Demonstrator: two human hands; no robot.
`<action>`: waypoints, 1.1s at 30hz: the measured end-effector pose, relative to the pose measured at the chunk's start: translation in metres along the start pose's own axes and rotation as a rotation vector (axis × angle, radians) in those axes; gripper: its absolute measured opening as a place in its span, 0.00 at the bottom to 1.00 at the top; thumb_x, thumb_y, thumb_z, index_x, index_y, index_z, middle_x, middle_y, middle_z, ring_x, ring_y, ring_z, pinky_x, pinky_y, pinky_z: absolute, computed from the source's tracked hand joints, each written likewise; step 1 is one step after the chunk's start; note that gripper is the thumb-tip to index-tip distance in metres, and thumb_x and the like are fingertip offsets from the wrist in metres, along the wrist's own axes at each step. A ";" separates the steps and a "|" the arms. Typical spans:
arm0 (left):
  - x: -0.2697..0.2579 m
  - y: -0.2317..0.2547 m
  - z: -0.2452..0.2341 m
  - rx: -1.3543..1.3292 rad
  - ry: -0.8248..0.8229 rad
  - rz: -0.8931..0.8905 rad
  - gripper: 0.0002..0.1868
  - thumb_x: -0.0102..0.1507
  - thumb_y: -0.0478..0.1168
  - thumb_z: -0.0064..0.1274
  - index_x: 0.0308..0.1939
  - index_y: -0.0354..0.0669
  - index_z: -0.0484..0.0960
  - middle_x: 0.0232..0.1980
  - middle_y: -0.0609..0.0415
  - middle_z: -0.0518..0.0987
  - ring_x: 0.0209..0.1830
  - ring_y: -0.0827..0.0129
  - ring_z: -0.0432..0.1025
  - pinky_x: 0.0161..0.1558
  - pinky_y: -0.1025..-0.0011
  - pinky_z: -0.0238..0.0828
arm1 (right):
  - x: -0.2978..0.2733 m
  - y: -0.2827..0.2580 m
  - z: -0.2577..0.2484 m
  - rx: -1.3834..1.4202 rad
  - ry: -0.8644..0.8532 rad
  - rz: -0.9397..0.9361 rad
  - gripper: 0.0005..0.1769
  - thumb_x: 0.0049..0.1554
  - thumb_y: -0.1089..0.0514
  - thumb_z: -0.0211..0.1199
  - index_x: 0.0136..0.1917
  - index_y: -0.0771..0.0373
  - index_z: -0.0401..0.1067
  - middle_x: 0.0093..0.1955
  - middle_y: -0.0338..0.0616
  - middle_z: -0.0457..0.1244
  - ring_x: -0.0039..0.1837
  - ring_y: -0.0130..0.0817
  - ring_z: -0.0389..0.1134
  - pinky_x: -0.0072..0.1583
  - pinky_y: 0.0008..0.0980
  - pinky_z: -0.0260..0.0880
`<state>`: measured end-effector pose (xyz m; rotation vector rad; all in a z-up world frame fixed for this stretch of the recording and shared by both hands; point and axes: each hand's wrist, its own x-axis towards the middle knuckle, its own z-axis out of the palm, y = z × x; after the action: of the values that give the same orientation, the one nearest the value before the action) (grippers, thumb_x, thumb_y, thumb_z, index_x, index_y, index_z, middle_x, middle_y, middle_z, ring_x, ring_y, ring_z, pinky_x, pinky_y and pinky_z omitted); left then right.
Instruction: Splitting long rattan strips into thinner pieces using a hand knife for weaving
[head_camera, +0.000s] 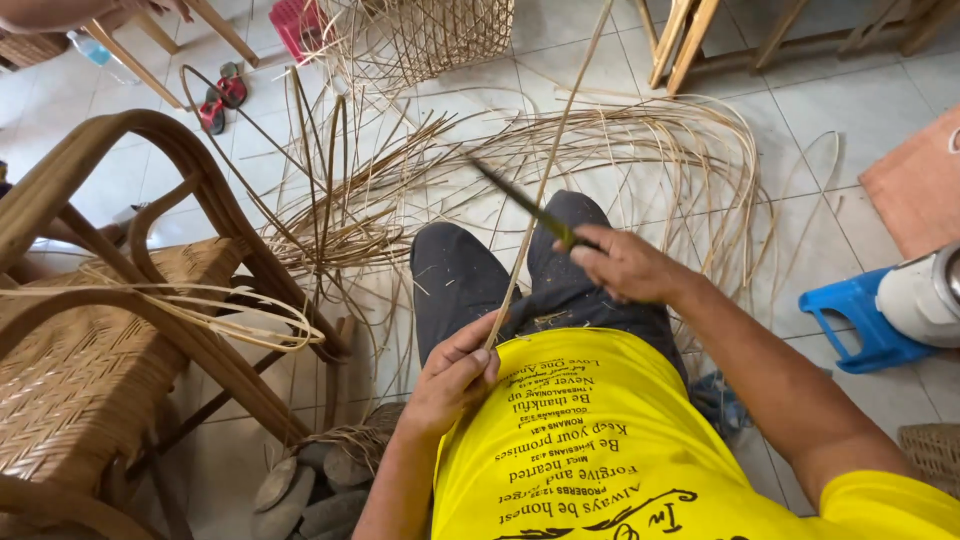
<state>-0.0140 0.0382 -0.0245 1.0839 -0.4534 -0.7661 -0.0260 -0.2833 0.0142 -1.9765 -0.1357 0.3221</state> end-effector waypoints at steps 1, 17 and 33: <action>0.002 -0.001 -0.001 -0.026 0.000 0.009 0.33 0.66 0.29 0.37 0.78 0.34 0.63 0.27 0.50 0.73 0.12 0.78 0.60 0.17 0.84 0.61 | 0.005 0.007 -0.010 0.083 0.096 0.035 0.20 0.69 0.51 0.46 0.67 0.62 0.69 0.30 0.43 0.62 0.27 0.33 0.62 0.32 0.29 0.66; -0.006 -0.007 -0.003 0.033 -0.078 0.036 0.33 0.65 0.29 0.38 0.76 0.27 0.63 0.27 0.47 0.75 0.11 0.79 0.60 0.15 0.82 0.61 | 0.022 -0.004 0.022 0.702 0.185 -0.162 0.16 0.64 0.58 0.58 0.62 0.68 0.68 0.37 0.59 0.68 0.19 0.35 0.63 0.18 0.30 0.63; 0.041 0.050 0.033 0.266 -0.021 0.220 0.27 0.69 0.29 0.37 0.74 0.25 0.65 0.42 0.42 0.80 0.21 0.74 0.72 0.23 0.76 0.74 | 0.028 -0.058 0.018 0.537 0.427 -0.304 0.16 0.65 0.55 0.60 0.62 0.67 0.71 0.32 0.47 0.64 0.24 0.28 0.62 0.27 0.25 0.66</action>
<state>0.0080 -0.0003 0.0334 1.2488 -0.6945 -0.5325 -0.0009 -0.2368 0.0553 -1.4243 -0.0635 -0.2447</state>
